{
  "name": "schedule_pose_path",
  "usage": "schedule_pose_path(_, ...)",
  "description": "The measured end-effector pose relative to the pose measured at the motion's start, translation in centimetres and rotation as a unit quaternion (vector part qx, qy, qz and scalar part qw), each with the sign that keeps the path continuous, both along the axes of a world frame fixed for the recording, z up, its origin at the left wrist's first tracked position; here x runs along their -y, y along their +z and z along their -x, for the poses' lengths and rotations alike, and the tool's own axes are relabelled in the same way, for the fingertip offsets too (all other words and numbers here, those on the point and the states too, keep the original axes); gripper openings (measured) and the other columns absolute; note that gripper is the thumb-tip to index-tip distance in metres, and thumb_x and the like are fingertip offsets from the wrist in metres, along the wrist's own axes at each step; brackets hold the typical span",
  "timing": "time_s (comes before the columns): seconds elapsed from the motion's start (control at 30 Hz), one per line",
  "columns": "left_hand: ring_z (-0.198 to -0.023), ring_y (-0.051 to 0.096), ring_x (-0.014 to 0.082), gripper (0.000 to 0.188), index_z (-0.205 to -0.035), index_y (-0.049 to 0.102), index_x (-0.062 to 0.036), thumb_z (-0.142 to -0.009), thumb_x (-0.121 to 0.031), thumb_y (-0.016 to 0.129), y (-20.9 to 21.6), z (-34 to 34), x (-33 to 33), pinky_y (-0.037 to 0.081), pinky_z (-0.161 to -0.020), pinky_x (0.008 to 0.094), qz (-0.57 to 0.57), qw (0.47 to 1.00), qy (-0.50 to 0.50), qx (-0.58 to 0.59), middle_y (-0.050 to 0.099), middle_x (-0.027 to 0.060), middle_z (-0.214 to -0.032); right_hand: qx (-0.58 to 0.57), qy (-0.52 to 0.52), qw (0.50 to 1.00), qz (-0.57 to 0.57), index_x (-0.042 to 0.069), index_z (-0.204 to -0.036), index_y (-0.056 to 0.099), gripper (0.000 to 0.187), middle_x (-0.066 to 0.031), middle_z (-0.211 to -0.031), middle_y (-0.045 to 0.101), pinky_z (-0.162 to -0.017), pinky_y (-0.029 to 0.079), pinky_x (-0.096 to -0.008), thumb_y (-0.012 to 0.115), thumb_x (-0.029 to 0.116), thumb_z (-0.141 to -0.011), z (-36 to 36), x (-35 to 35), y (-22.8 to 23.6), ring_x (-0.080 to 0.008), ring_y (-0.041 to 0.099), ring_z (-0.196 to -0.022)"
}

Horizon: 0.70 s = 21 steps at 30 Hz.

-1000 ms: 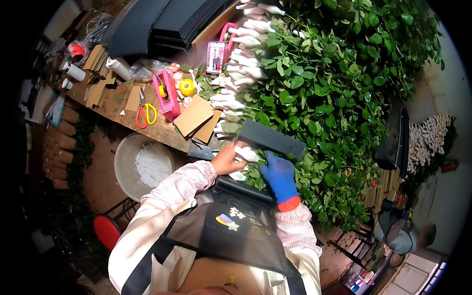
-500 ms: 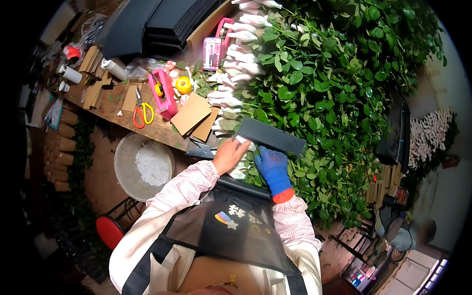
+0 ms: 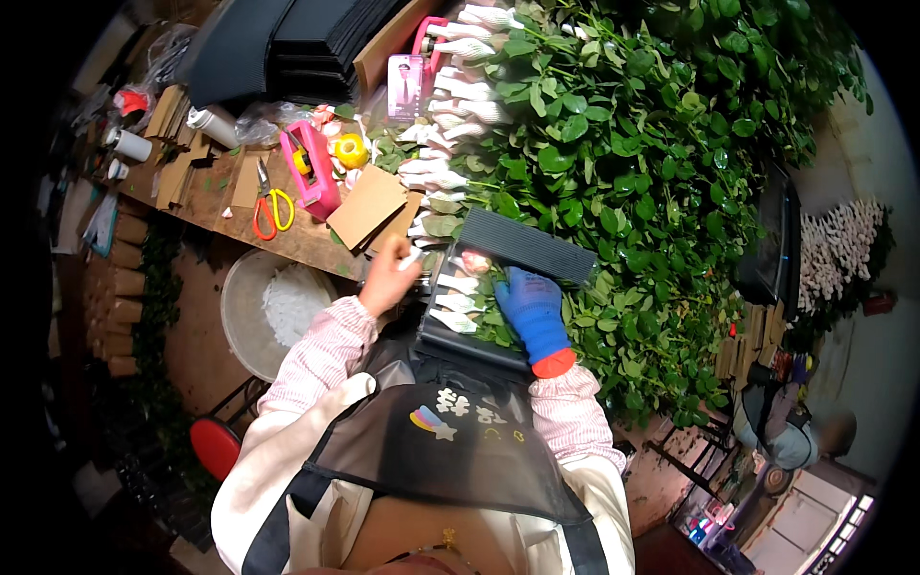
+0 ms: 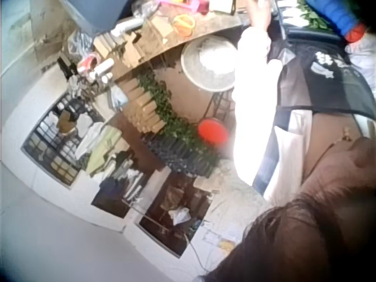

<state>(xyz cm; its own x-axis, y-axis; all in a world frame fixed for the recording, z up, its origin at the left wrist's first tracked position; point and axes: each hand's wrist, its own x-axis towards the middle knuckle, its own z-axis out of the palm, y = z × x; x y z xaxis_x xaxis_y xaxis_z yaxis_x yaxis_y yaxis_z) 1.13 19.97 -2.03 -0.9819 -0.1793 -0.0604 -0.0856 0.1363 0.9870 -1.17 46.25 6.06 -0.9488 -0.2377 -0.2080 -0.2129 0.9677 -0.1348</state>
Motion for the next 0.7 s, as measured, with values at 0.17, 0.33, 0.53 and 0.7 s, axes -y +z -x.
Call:
schedule_pose_path(0.17, -0.091, 0.067, 0.0354, 0.036, -0.094, 0.065, -0.0028, -0.093, -0.038, 0.069, 4.5, 1.4, -3.8, 0.051, -0.078, 0.0410, 0.075, 0.978, -0.155, 0.114, 0.068, 0.0167, -0.099, 0.042, -0.034, 0.998, -0.045, 0.018, -0.112, 0.070, 0.037, -0.0109, -0.102, 0.074, -0.084, 0.054, -0.0453, 0.071, 0.040, -0.082, -0.1, 0.5, -0.1, -0.0296, 0.071, -0.095)
schedule_pose_path(0.33, -0.077, 0.063, 0.0326, 0.023, -0.092, 0.066, -0.0016, -0.093, -0.025, 0.068, 1.7, 0.8, -5.3, 0.048, -0.072, 0.0400, 0.043, 0.997, -0.062, 0.001, 0.063, 0.0174, -0.082, 0.016, -0.035, 0.998, -0.045, 0.018, -0.111, 0.070, 0.038, -0.0100, -0.104, 0.074, -0.083, 0.054, -0.0446, 0.071, 0.040, -0.081, -0.3, 0.5, -1.0, -0.0287, 0.071, -0.095)
schedule_pose_path(0.53, -0.074, 0.054, 0.0077, 0.013, -0.085, 0.065, -0.0022, -0.094, -0.012, 0.066, 0.5, 1.4, -0.6, 0.046, -0.069, 0.0275, -0.149, 0.981, 0.121, 0.036, 0.064, -0.0003, -0.079, 0.039, -0.025, 0.999, -0.014, 0.016, -0.114, 0.069, 0.043, -0.0109, -0.104, 0.073, -0.085, 0.054, -0.0459, 0.070, 0.042, -0.081, -0.2, -0.2, -1.1, -0.0302, 0.070, -0.097)
schedule_pose_path(0.7, -0.068, 0.061, 0.0143, 0.027, -0.081, 0.063, -0.0040, -0.087, -0.026, 0.077, 4.0, 0.5, 0.9, 0.048, -0.064, 0.0326, 0.004, 0.990, -0.110, 0.089, 0.064, 0.0051, -0.071, 0.067, 0.026, 0.997, 0.038, 0.010, -0.116, 0.061, 0.050, -0.0115, -0.099, 0.073, -0.083, 0.054, -0.0451, 0.070, 0.043, -0.081, -0.3, -0.7, 1.0, -0.0309, 0.070, -0.092)
